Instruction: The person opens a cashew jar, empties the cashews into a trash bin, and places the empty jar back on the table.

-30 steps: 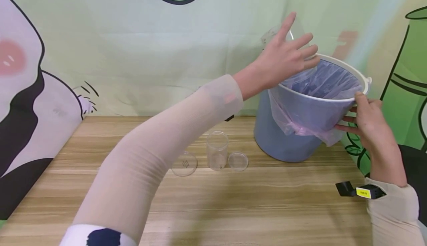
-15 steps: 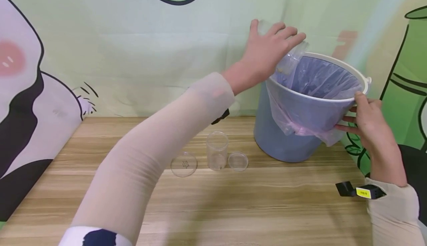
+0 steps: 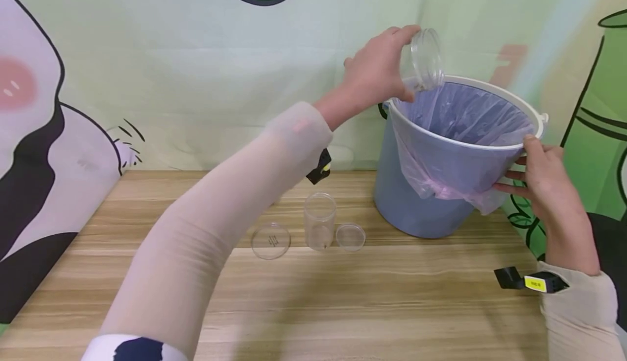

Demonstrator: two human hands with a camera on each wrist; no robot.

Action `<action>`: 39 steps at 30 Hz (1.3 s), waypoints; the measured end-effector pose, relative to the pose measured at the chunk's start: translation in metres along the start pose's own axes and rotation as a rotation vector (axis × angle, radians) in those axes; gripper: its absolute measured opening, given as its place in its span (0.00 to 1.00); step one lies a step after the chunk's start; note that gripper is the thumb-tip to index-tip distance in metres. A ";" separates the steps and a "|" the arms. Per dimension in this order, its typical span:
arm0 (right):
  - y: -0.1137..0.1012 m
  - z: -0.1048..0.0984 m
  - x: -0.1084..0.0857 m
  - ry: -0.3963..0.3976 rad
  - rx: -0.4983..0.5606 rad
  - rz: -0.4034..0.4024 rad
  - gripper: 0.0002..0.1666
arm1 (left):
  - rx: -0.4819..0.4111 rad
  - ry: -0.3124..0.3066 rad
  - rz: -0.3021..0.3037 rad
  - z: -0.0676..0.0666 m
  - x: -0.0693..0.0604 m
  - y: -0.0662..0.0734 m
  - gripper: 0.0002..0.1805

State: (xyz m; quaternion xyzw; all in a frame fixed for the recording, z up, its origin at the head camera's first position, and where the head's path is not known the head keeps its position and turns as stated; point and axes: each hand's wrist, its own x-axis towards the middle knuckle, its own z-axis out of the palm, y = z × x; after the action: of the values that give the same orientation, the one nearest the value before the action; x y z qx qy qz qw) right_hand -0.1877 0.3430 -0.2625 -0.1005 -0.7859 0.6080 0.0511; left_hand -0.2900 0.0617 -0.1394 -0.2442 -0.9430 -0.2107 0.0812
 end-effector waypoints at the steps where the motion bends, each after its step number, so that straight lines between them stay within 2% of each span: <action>1: 0.000 0.000 0.000 0.001 0.003 0.000 0.36 | -0.040 0.005 -0.002 -0.001 -0.001 -0.002 0.63; 6: 0.000 -0.001 0.000 -0.002 0.010 -0.004 0.36 | -0.202 0.060 0.023 -0.002 -0.005 -0.010 0.62; 12: 0.000 -0.001 0.000 -0.011 0.018 -0.011 0.37 | -0.345 0.113 0.030 -0.002 -0.011 -0.020 0.55; 27: 0.000 -0.004 -0.002 -0.010 0.039 -0.012 0.37 | -0.542 0.123 -0.045 0.000 -0.026 -0.037 0.54; 33: 0.000 -0.003 -0.001 -0.009 0.027 -0.021 0.34 | -0.632 0.110 -0.058 0.000 -0.037 -0.051 0.51; 39: 0.000 -0.003 -0.001 -0.004 0.003 -0.010 0.36 | -0.680 0.110 -0.047 0.002 -0.047 -0.066 0.49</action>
State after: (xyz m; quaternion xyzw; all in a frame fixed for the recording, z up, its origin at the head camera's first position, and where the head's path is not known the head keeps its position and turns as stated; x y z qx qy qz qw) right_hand -0.1860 0.3457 -0.2613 -0.0955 -0.7854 0.6092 0.0528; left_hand -0.2822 -0.0093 -0.1768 -0.2240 -0.8185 -0.5275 0.0410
